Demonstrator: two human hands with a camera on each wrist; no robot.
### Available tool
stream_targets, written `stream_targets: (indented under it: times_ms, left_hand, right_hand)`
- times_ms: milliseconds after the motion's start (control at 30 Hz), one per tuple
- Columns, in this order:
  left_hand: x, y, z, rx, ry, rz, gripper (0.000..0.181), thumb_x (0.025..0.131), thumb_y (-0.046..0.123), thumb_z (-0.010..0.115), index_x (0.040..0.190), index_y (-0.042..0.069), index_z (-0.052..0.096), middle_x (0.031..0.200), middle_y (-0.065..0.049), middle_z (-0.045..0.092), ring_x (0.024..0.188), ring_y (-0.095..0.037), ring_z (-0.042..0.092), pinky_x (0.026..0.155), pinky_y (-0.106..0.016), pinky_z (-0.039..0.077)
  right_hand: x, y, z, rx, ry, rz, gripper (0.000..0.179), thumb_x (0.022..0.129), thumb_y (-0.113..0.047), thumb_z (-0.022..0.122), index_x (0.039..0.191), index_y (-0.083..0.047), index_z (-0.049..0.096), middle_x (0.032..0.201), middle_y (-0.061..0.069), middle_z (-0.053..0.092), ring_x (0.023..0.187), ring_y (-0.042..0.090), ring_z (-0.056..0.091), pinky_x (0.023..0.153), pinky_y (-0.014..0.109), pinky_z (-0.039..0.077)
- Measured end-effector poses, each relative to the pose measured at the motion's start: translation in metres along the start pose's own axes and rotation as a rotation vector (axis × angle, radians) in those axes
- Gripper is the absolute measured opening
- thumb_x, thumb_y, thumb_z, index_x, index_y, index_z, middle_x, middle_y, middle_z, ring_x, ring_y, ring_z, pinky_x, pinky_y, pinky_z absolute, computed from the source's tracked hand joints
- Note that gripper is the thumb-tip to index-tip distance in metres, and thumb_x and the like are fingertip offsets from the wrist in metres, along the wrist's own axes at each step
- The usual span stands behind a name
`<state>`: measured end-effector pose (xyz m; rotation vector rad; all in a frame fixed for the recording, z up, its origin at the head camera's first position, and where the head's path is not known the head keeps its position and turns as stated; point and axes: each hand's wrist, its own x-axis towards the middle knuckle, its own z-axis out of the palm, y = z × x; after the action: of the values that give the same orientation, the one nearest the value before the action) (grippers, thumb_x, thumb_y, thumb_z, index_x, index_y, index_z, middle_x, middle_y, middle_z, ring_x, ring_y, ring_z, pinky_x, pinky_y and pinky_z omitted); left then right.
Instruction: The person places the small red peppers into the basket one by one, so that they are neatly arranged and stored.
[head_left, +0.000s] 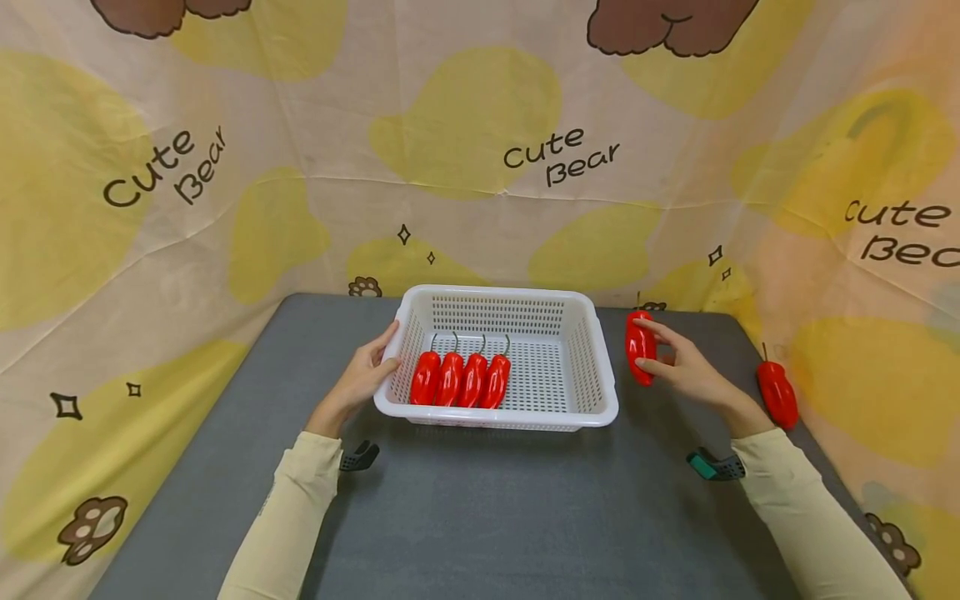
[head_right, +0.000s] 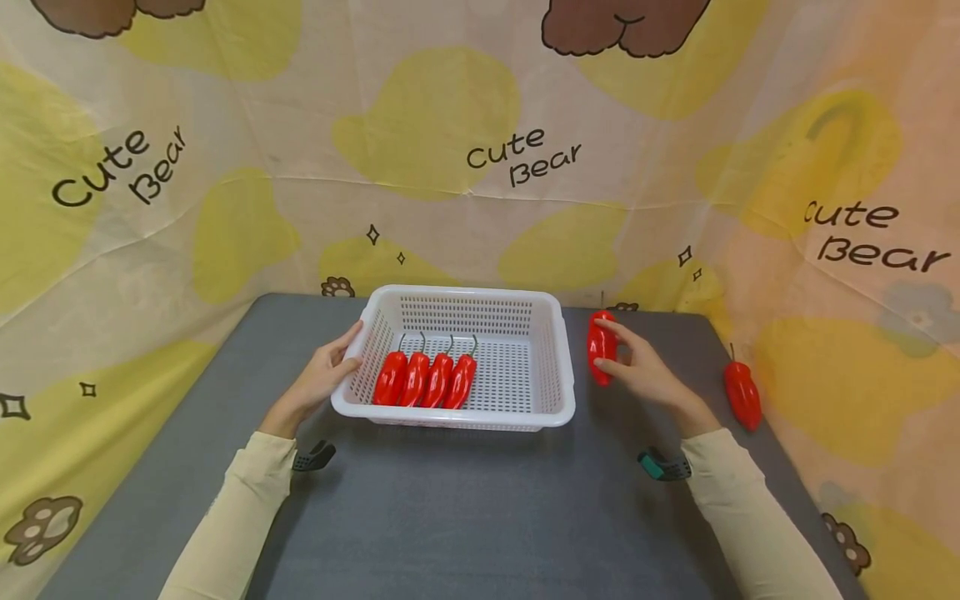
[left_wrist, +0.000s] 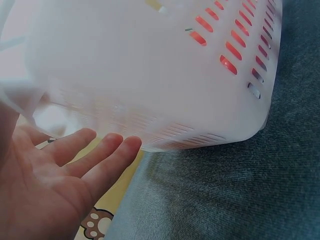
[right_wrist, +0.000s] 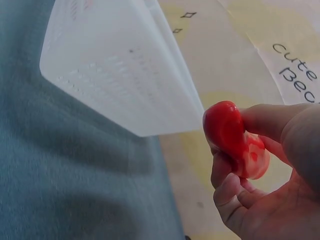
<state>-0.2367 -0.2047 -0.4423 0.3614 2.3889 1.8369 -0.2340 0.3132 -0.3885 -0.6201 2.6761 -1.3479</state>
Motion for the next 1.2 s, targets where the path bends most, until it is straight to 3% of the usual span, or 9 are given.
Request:
stream_targets:
  times_ms: [433,933,1200]
  left_hand:
    - [0.000,-0.002,-0.001,0.013,0.003,0.005,0.069,0.102,0.002,0.046,0.163,0.012,0.015,0.167,-0.023,0.021,0.140,-0.043,0.042,0.105,-0.057,0.048]
    - [0.001,-0.002,0.001,-0.003,0.003,0.013,0.070,0.101,0.000,0.045,0.163,0.010,0.014,0.167,-0.023,0.019,0.146,-0.041,0.034,0.110,-0.056,0.041]
    - [0.002,-0.002,0.001,0.010,0.009,0.009,0.068,0.101,0.002,0.046,0.162,0.010,0.016,0.167,-0.022,0.021,0.145,-0.040,0.036,0.111,-0.058,0.040]
  right_hand:
    - [0.008,-0.017,0.014,0.035,-0.029,-0.019,0.071,0.095,-0.003,0.065,0.156,0.002,0.028,0.132,0.034,0.047,0.086,0.033,0.065,0.070,0.021,0.058]
    - [0.019,-0.036,0.038,0.068,-0.065,-0.040,0.070,0.096,-0.004,0.064,0.156,0.000,0.029,0.135,0.033,0.046,0.087,0.030,0.068,0.077,0.027,0.061]
    - [0.028,-0.045,0.053,0.109,-0.102,-0.034,0.071,0.096,-0.004,0.064,0.157,0.000,0.027,0.135,0.033,0.046,0.090,0.031,0.068,0.081,0.041,0.063]
